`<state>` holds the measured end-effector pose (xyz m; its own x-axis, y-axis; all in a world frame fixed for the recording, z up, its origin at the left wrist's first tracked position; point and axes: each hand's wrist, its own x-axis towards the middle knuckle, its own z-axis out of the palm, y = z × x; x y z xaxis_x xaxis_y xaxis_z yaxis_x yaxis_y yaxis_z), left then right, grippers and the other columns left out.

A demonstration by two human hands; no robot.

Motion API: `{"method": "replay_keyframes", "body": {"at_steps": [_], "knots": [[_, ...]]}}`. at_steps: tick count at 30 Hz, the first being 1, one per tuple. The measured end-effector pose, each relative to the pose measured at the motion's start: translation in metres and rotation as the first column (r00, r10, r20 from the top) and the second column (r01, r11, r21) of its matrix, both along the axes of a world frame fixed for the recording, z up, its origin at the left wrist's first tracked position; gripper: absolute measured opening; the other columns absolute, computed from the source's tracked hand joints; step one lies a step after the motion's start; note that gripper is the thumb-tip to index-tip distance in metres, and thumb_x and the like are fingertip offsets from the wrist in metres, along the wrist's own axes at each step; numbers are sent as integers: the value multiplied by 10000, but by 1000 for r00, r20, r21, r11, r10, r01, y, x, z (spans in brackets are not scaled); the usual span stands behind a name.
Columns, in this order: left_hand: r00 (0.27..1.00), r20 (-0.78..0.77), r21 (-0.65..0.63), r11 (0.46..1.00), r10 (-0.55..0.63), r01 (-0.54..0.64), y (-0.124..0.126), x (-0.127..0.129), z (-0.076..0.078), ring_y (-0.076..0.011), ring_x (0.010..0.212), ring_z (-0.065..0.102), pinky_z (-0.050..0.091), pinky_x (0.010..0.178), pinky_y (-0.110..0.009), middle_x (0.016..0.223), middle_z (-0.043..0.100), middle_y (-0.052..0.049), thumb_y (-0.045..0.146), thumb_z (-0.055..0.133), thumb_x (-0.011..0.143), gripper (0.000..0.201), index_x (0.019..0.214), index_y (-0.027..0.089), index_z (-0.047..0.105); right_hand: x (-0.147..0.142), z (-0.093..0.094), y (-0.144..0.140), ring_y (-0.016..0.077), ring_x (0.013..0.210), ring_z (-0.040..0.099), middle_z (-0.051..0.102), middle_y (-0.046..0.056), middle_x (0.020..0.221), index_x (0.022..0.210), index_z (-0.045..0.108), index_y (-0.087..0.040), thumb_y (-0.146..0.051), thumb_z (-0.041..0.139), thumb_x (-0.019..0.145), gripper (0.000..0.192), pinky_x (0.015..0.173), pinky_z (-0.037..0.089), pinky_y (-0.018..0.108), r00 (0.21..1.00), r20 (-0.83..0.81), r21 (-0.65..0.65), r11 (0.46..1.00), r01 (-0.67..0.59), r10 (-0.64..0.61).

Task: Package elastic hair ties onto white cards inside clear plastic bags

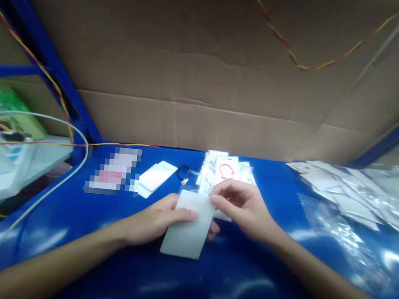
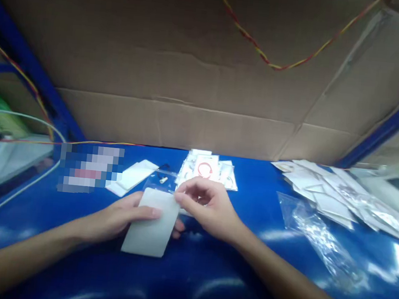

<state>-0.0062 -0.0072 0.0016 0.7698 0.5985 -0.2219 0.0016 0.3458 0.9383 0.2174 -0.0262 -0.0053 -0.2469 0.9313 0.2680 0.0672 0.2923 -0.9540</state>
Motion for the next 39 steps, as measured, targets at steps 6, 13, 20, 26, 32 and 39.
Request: {"method": "replay_keyframes", "body": {"at_steps": [6,13,20,26,32,39], "knots": [[999,-29,-44,999,28,-29,0,2,3,-320,986,774,601,853,-399,1108,796,-187,374,603,966,323,1141,130,721,1,1,0,163,707,626,727,45,855,892,731,-185,-384,708,912,201,602,494,273,987,140,86,994,62,-74],[968,-27,-60,966,250,-251,6,5,4,-328,842,790,632,728,-382,1016,808,-210,370,592,944,356,1103,82,729,4,-4,3,164,787,684,698,57,1012,1193,645,-219,-358,636,964,267,599,536,257,978,134,208,969,131,-161],[742,193,-96,765,642,-637,32,-4,11,-324,984,779,658,771,-435,1184,776,-185,202,455,948,454,1379,124,574,8,-11,9,195,785,657,740,48,881,983,708,-203,-206,621,944,95,736,517,340,885,421,499,866,-42,-200],[676,188,-86,697,713,-712,35,-3,6,-324,910,788,662,732,-439,1137,784,-203,176,466,919,482,1377,70,571,-2,-18,5,230,985,625,718,86,1084,1160,722,-199,-256,621,979,215,868,463,375,684,712,510,787,-347,-159],[701,149,-89,716,697,-692,30,-2,2,-344,917,781,669,698,-447,1140,779,-214,191,509,899,378,1217,48,658,-13,-25,4,227,867,564,670,81,960,1133,738,-213,-331,537,1044,249,795,404,374,502,814,524,743,-417,-292],[699,126,-81,709,704,-700,29,-2,7,-316,886,780,660,657,-384,1137,782,-203,230,489,910,370,1147,36,697,-15,-25,5,222,848,596,699,75,909,1020,707,-189,-293,481,1064,253,805,417,374,601,764,515,782,-349,-235]]}}
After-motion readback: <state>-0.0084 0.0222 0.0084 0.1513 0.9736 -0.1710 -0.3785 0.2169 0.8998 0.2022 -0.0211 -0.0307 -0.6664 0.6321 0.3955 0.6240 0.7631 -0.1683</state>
